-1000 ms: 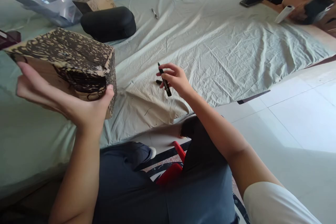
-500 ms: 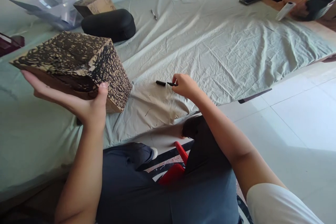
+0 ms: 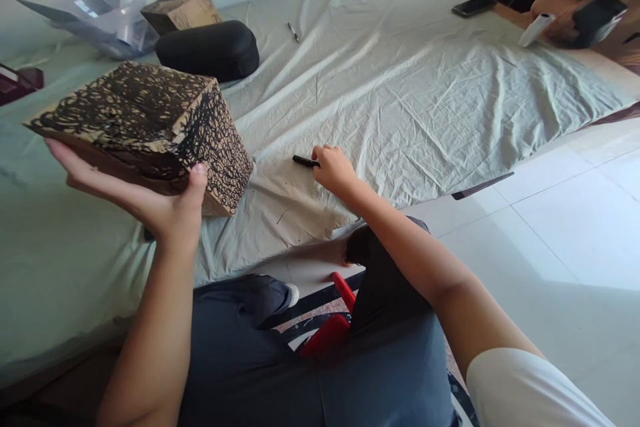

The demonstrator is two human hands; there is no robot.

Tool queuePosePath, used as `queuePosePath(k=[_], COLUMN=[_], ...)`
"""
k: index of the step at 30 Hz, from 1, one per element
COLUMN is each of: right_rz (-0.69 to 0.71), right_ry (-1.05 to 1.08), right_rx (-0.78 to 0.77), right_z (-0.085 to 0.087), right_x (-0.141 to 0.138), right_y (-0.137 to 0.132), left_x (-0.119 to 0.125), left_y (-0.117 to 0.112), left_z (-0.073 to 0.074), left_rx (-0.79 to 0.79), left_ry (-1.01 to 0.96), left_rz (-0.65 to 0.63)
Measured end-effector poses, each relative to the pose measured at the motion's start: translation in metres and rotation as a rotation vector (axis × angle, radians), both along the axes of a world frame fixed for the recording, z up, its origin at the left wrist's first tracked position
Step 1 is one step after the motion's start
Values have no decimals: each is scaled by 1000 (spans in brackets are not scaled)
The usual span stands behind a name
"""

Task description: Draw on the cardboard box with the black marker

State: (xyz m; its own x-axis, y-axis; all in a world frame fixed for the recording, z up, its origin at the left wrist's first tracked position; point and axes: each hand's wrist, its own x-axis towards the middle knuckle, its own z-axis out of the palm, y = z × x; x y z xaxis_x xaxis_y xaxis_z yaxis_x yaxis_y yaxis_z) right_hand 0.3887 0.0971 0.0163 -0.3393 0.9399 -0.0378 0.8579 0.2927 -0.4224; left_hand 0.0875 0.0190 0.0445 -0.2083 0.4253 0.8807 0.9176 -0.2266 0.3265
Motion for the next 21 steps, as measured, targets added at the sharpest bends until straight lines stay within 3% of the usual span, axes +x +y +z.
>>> queuePosePath(k=[5,9,11,14,17,21], right_rz=[-60,-45,-67,-72,-17,-44], right_ry=[-61,-24,174,674,1116,1387], right_rx=[46,67,87,152,123,4], right_z=[-7,-12,-14,-15,-10,-2], right_x=[-33,-45,-43,-32,-25,-24], right_y=[-8,-3,6,21,30,30], left_x=[-7,-17,-20,-22,-20,-17], left_y=[-1,0,0,-3,-6,-8], left_z=[-4,-13,-16,-17,-15,-12], left_rx=[-62,30,73,66,31,7], left_ry=[-15,13,24,-2,-62,-76], left_rz=[9,-41,-75,-107,-109,-117])
